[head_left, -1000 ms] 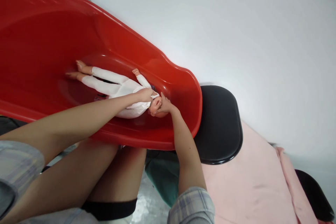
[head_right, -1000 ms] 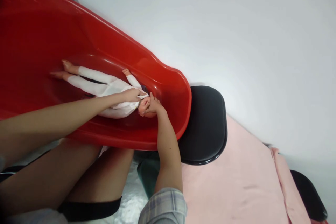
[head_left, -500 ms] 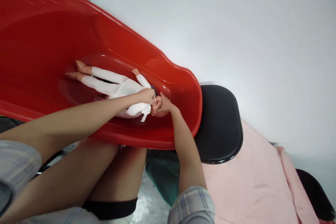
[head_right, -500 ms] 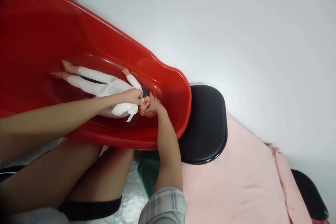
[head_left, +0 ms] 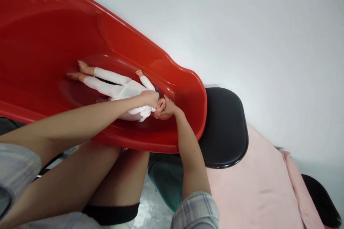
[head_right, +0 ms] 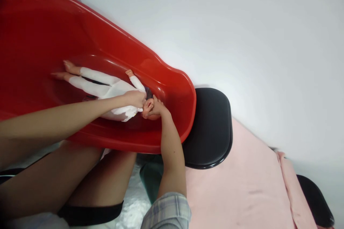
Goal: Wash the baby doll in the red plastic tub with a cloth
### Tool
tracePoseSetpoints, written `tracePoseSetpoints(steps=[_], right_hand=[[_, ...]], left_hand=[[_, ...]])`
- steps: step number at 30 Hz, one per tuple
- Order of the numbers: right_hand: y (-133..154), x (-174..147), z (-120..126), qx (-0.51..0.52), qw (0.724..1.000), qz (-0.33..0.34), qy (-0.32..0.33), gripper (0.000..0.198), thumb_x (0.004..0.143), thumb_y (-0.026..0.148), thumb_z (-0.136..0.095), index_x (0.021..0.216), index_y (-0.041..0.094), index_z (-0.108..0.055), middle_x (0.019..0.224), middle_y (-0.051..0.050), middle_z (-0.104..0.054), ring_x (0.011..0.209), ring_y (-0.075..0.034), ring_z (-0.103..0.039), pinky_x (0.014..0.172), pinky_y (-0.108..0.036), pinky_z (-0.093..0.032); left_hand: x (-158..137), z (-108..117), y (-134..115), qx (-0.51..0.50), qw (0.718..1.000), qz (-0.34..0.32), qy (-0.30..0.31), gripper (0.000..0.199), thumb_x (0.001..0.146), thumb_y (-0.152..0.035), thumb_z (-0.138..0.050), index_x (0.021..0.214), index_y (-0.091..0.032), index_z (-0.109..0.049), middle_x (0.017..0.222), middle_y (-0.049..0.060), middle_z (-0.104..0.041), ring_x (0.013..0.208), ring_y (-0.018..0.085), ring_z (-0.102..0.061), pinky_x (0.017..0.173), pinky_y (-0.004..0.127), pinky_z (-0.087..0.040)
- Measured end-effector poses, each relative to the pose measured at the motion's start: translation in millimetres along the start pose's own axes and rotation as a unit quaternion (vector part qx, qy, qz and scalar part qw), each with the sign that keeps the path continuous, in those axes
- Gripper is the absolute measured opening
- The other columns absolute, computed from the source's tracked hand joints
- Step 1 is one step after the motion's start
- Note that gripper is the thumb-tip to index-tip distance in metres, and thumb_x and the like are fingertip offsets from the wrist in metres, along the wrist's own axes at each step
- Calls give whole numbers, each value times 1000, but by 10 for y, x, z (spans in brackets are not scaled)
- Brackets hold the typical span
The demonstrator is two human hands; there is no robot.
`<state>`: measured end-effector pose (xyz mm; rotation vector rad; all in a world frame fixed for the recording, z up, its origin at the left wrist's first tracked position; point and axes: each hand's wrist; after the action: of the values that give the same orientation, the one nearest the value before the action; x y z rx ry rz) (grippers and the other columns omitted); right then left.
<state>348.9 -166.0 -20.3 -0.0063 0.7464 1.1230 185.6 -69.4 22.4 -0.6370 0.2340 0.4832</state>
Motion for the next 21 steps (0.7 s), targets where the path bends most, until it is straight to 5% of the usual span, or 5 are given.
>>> tracePoseSetpoints(steps=[7,13,21], right_hand=[[30,-31,14,-4,1000,-2,3,158,51,48,-100,175,13,-8,180,-20,-11,166,-41,-18,135,-50,-23],[28,-38,8,6,1000,-1,-2,157,51,49,-100,175,14,-10,179,-20,-14,166,-39,-19,134,-50,-25],[53,-52,10,15,1000,15,-11,154,50,45,-100,174,15,-14,178,-20,-20,164,-40,-24,134,-51,-25]], left_hand=[[67,47,86,35,993,66,-93,24,90,-15,-62,109,-10,-75,92,15,-75,80,28,-72,65,29,-41],[234,-161,252,-52,982,-2,-183,23,93,-10,-58,111,-10,-71,108,13,-73,93,22,-69,78,26,-46],[263,-165,205,-85,985,21,-148,7,89,-17,-74,92,-11,-72,93,9,-72,94,24,-65,86,28,-45]])
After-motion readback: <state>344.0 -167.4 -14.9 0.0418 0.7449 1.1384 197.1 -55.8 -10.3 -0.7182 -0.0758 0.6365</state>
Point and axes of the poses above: each hand's wrist, its own x-axis towards the middle knuckle, its own z-axis out of the back of the hand, y = z × x
